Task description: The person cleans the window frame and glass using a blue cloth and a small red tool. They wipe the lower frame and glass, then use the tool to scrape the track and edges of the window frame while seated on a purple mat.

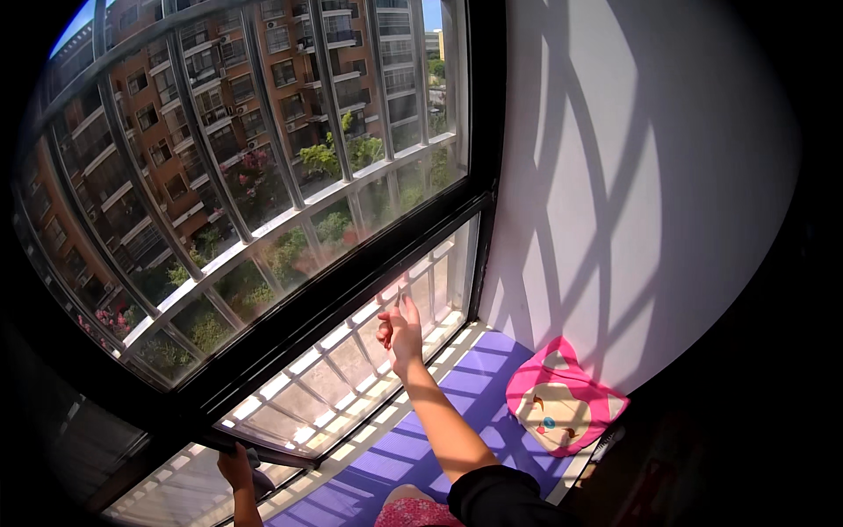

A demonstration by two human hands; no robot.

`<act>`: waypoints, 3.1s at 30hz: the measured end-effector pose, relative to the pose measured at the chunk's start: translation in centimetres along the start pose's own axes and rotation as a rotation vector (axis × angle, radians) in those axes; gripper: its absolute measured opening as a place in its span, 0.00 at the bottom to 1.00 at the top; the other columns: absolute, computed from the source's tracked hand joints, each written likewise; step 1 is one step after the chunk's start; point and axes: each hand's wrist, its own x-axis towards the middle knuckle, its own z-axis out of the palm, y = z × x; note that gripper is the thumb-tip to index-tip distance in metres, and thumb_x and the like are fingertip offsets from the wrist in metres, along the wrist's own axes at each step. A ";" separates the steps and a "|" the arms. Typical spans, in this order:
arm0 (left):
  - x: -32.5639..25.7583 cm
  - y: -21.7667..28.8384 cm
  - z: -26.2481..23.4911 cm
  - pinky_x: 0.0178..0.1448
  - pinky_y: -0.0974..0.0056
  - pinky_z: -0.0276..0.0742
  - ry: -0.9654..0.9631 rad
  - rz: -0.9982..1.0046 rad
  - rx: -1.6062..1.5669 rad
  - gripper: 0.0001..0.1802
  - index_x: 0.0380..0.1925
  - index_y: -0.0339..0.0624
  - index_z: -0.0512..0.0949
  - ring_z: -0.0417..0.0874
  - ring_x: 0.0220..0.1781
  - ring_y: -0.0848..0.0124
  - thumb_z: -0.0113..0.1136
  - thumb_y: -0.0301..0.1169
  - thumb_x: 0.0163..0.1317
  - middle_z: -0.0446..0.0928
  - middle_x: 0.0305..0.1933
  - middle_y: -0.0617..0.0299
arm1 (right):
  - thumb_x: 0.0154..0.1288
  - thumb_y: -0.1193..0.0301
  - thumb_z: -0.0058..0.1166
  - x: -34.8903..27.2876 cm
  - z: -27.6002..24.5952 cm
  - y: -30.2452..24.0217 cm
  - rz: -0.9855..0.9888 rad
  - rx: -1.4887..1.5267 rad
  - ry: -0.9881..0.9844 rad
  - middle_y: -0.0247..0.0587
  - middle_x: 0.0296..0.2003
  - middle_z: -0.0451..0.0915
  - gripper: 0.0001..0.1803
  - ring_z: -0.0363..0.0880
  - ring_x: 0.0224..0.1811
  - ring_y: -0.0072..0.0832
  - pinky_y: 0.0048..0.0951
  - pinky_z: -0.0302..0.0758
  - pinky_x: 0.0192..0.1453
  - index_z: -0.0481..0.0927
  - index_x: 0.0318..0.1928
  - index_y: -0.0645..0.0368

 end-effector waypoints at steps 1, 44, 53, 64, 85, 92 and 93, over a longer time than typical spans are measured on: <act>0.3 -0.3 0.5 0.41 0.49 0.73 -0.010 -0.015 -0.041 0.17 0.33 0.31 0.77 0.79 0.39 0.44 0.55 0.37 0.56 0.79 0.32 0.41 | 0.71 0.66 0.41 0.6 -0.3 -0.1 -0.039 -0.015 -0.043 0.39 0.32 0.72 0.28 0.66 0.22 0.19 0.20 0.64 0.24 0.51 0.68 0.51; -6.3 8.9 1.2 0.52 0.50 0.74 -1.138 -1.219 -0.845 0.17 0.47 0.33 0.70 0.79 0.46 0.57 0.51 0.34 0.63 0.76 0.46 0.51 | 0.73 0.69 0.35 4.3 3.5 -0.5 -0.156 -0.127 0.147 0.32 0.20 0.64 0.20 0.64 0.15 0.18 0.20 0.61 0.18 0.56 0.63 0.54; -2.5 29.2 11.6 0.54 0.49 0.74 -1.191 -1.004 -1.238 0.19 0.56 0.45 0.64 0.75 0.53 0.58 0.49 0.29 0.66 0.73 0.51 0.55 | 0.71 0.70 0.39 3.9 0.3 -4.4 0.132 -0.088 0.005 0.33 0.20 0.67 0.21 0.64 0.17 0.19 0.20 0.62 0.20 0.57 0.63 0.56; 0.5 40.3 19.3 0.64 0.54 0.65 -1.298 -1.133 -1.715 0.19 0.50 0.31 0.68 0.74 0.54 0.57 0.54 0.30 0.61 0.74 0.50 0.49 | 0.68 0.73 0.43 3.3 -4.3 -11.4 0.207 -0.193 0.063 0.34 0.24 0.70 0.27 0.66 0.19 0.18 0.19 0.61 0.18 0.51 0.65 0.55; 3.7 36.0 23.7 0.25 0.75 0.68 -1.060 -0.632 -1.411 0.13 0.34 0.33 0.74 0.71 0.20 0.78 0.42 0.31 0.64 0.74 0.25 0.62 | 0.70 0.72 0.38 4.3 3.2 -2.7 -0.205 -0.208 0.066 0.36 0.14 0.67 0.15 0.66 0.12 0.21 0.23 0.65 0.15 0.57 0.55 0.61; 3.2 36.2 24.1 0.27 0.73 0.69 -0.988 -0.348 -1.262 0.13 0.35 0.35 0.74 0.72 0.22 0.77 0.43 0.32 0.63 0.74 0.25 0.64 | 0.70 0.71 0.38 4.4 3.4 -2.1 -0.125 -0.108 0.124 0.34 0.18 0.65 0.13 0.64 0.12 0.20 0.22 0.64 0.14 0.59 0.53 0.56; 3.2 36.3 24.2 0.27 0.73 0.69 -0.976 -0.300 -1.237 0.13 0.35 0.35 0.74 0.72 0.23 0.77 0.43 0.32 0.63 0.74 0.26 0.64 | 0.70 0.71 0.38 4.4 3.4 -2.2 -0.135 -0.132 0.129 0.34 0.18 0.65 0.13 0.64 0.12 0.20 0.22 0.64 0.14 0.59 0.53 0.55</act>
